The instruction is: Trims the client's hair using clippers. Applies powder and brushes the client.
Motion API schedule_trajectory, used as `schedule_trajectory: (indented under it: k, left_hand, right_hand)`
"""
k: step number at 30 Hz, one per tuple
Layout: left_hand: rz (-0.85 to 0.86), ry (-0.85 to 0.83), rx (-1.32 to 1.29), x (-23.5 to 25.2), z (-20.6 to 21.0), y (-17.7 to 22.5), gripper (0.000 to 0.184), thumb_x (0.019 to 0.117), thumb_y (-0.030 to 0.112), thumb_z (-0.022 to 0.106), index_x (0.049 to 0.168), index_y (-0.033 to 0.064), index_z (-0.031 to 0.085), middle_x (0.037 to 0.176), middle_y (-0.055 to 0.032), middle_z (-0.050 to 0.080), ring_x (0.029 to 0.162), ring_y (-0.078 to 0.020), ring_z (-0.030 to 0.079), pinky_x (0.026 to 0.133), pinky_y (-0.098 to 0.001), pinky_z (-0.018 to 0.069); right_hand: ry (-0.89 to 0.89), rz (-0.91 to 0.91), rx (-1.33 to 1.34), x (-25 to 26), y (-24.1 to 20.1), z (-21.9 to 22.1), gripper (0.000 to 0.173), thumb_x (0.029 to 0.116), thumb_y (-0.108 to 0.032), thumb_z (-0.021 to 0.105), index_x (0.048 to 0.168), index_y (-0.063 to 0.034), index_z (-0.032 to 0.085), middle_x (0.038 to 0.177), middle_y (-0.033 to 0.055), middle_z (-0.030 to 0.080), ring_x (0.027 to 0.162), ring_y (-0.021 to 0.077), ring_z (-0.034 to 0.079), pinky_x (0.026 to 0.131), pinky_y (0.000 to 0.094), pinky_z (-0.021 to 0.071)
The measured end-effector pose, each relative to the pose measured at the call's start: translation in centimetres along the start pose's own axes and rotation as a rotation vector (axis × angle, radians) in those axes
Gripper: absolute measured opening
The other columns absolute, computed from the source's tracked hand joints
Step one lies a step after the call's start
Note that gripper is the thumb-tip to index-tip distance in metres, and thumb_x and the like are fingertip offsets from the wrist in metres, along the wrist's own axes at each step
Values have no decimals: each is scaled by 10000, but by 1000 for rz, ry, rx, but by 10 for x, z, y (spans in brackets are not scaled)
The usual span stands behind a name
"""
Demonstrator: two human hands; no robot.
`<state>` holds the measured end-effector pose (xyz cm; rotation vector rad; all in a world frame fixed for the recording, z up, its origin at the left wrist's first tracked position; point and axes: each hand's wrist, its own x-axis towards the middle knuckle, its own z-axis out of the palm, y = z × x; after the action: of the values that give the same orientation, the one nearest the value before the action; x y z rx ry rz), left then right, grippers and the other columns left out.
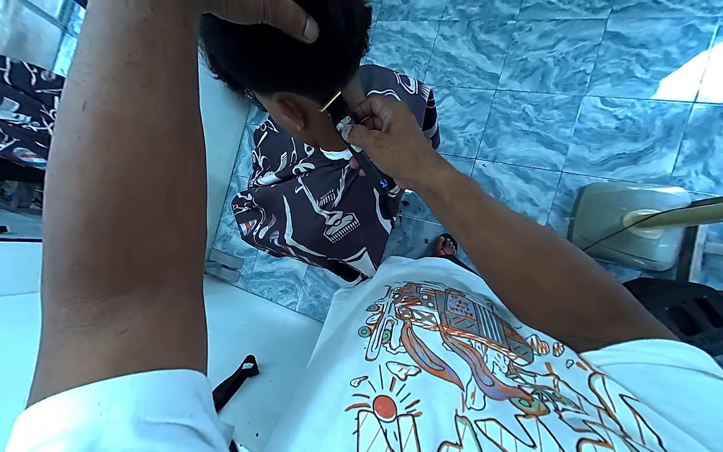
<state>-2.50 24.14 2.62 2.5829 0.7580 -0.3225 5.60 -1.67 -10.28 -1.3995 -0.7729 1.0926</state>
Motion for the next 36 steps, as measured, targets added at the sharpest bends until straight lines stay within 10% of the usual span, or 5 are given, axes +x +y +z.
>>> schedule_trajectory:
  k: [12,32,36]
  left_hand:
    - [-34,-8,150,5,-5,5,713,767,799,676,1167,209,716,1075,-44,712,995,-140,682,914,-442,545]
    - [-94,33,284,19,-9,-6,798,664,925,628,1091,260,735,1021,-4,736,954,-121,708,868,-442,581]
    - [-131,111,356,-32,-16,52,770,743,766,712,1204,149,696,1152,-171,703,1096,-337,672,941,-656,493]
  right_hand:
    - [27,-12,-44,1,1,2,276,999,-163,649,1219,-14,573,985,134,682,696,213,720,589,366,643]
    - [80,-204,-131,5,10,4,287,962,-201,676,1187,-36,609,1005,92,688,779,166,716,697,373,644]
    - [19,14,44,-4,7,9,291,1007,-168,650,1232,1,578,1002,143,684,721,218,710,632,387,641]
